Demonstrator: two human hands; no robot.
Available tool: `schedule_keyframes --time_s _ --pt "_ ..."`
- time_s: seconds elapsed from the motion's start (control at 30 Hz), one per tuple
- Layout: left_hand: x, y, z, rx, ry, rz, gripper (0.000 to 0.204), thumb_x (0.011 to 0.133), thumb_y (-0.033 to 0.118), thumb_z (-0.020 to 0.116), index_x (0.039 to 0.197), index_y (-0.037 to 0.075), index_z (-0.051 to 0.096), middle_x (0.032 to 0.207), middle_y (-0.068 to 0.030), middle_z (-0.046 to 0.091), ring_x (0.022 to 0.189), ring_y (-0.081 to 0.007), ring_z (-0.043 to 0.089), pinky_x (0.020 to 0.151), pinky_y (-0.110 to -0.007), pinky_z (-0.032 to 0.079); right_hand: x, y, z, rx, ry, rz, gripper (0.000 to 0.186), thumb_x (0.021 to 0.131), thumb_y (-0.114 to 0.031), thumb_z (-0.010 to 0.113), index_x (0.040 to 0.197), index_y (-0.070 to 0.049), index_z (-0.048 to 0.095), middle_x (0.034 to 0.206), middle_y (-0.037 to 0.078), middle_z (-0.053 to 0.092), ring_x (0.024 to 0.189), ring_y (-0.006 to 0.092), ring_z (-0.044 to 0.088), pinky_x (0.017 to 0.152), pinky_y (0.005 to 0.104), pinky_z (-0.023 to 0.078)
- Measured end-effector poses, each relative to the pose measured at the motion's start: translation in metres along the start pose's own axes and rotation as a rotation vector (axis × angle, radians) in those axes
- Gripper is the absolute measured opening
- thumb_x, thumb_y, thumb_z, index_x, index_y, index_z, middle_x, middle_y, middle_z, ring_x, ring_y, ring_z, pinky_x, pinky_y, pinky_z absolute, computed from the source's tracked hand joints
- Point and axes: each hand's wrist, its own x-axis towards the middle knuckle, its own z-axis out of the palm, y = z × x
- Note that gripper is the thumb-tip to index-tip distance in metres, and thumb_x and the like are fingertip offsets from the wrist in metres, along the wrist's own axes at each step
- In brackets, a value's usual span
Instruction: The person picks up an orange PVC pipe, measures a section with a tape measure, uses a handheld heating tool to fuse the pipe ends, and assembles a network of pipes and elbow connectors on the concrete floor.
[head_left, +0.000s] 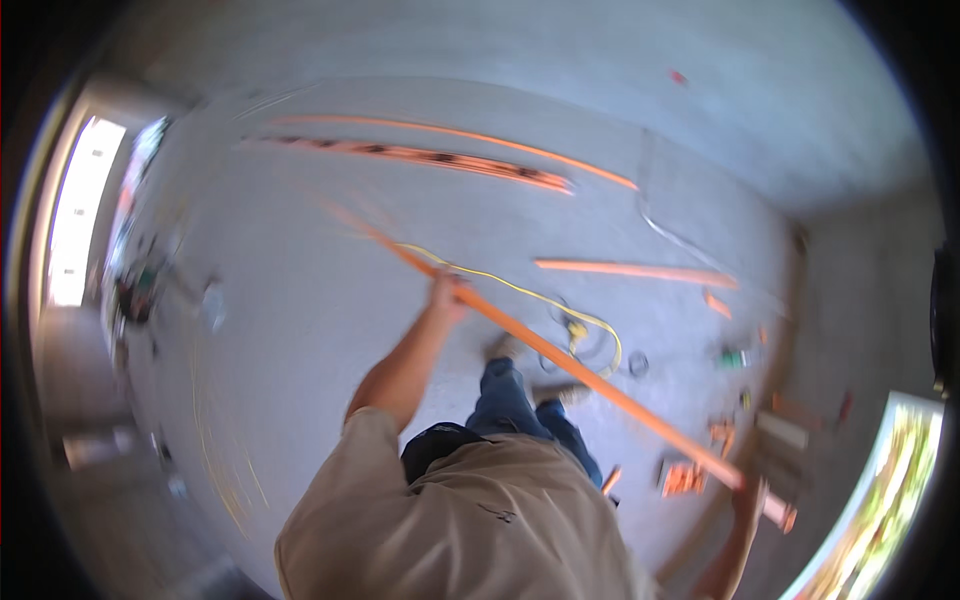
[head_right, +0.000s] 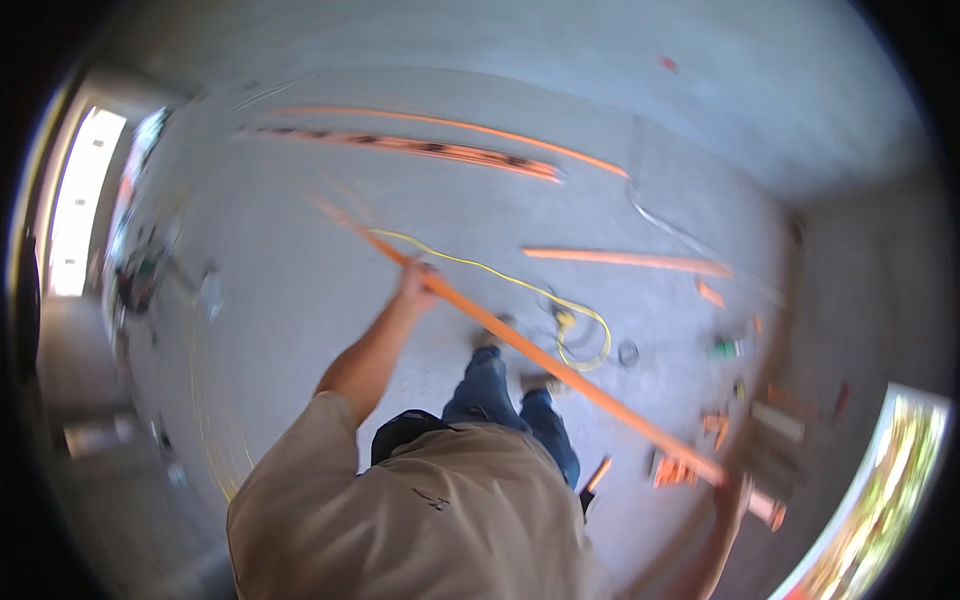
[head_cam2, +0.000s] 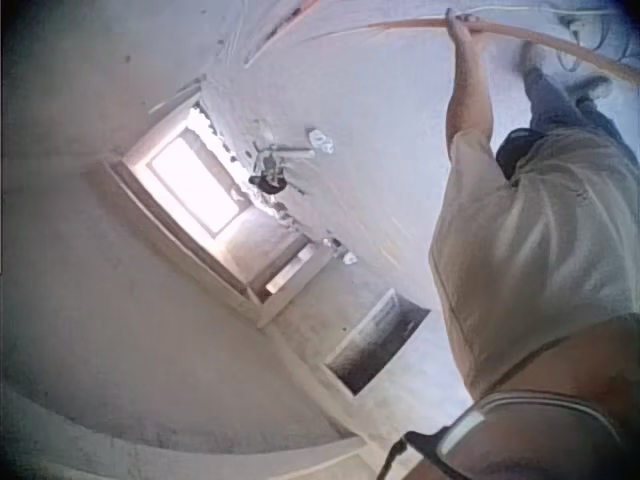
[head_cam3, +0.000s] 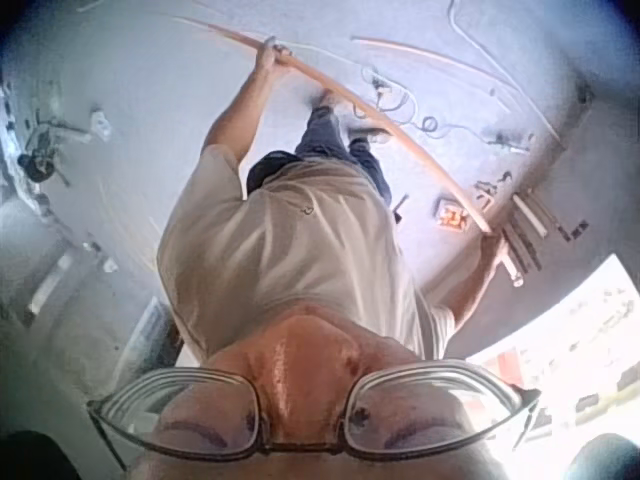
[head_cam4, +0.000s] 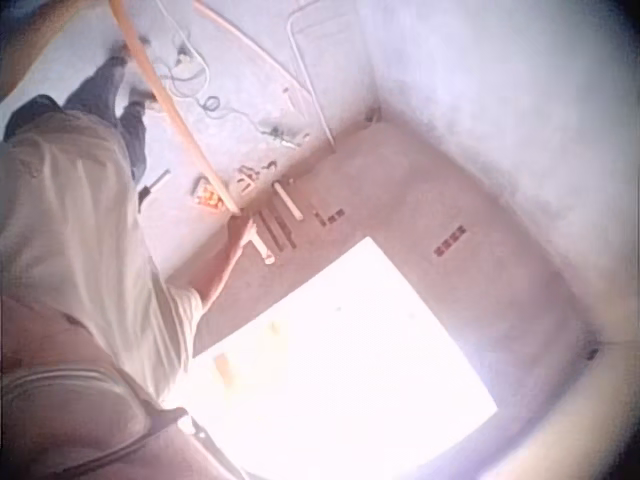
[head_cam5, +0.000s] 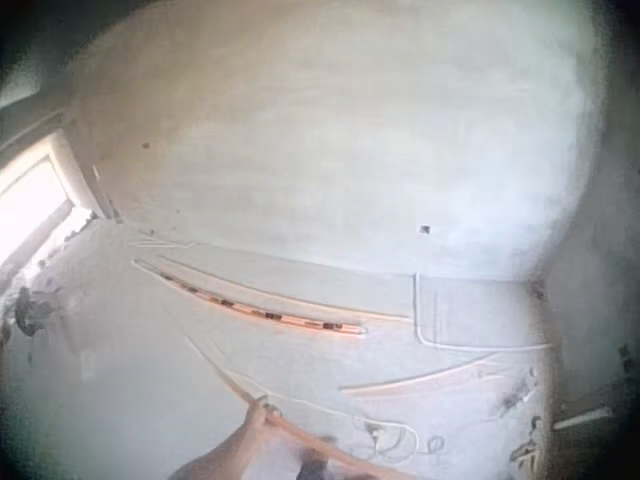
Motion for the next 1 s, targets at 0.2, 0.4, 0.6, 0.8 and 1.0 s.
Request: schedule_keyframes --time_s 0.2,0.4,0.6,0.8,1.0 --pt "0.032 0.051 -0.035 0.478 0.303 0.244 0.032 0.092 0.032 0.069 0.11 0.01 0.054 0.086 -0.0063 0.06 0.076 -0.021 0.058 0.072 -0.037 0.052 0.102 -0.118 -0.085 0.229 -0.249 0.121 0.01 0.083 -0.014 0.062 0.087 -0.006 0.067 0.087 0.017 0.069 0.091 0.0377 0.067 0.083 0.0489 0.052" --pt "0.01 -0.073 0.005 0.893 0.13 -0.063 0.039 0.093 0.029 0.069 0.123 0.006 0.059 0.089 -0.0027 0.063 0.076 -0.0163 0.063 0.066 -0.03 0.052 0.136 -0.22 -0.101 0.158 -0.115 -0.231 0.012 0.089 -0.018 0.061 0.096 -0.017 0.07 0.081 0.001 0.072 0.082 0.0222 0.073 0.079 0.0419 0.052" --pt "-0.082 -0.174 0.133 2.481 -0.653 0.24 0.036 0.091 0.027 0.071 0.114 0.0 0.068 0.092 -0.0104 0.072 0.087 -0.0198 0.07 0.077 -0.034 0.056 0.183 -0.223 -0.09 0.148 -0.287 -0.275 0.014 0.09 -0.02 0.06 0.092 -0.016 0.073 0.086 0.002 0.075 0.082 0.0211 0.074 0.075 0.0381 0.048" --pt "-0.111 -0.272 0.217 2.359 -1.391 -0.223 0.029 0.09 0.026 0.07 0.108 0.004 0.071 0.099 -0.0146 0.074 0.095 -0.0282 0.071 0.085 -0.039 0.055 0.25 -0.184 -0.053 0.152 -0.355 -0.305 0.013 0.09 -0.019 0.062 0.094 -0.014 0.073 0.089 0.004 0.075 0.089 0.0244 0.074 0.079 0.0397 0.049" --pt "-0.006 -0.38 0.238 2.529 -1.968 0.025 0.031 0.084 0.03 0.066 0.101 0.005 0.073 0.094 -0.017 0.071 0.095 -0.0368 0.068 0.088 -0.046 0.054 0.36 -0.095 -0.03 0.152 -0.596 -0.174 0.017 0.087 -0.024 0.07 0.101 -0.018 0.076 0.103 0.003 0.075 0.102 0.0222 0.072 0.084 0.0399 0.051"
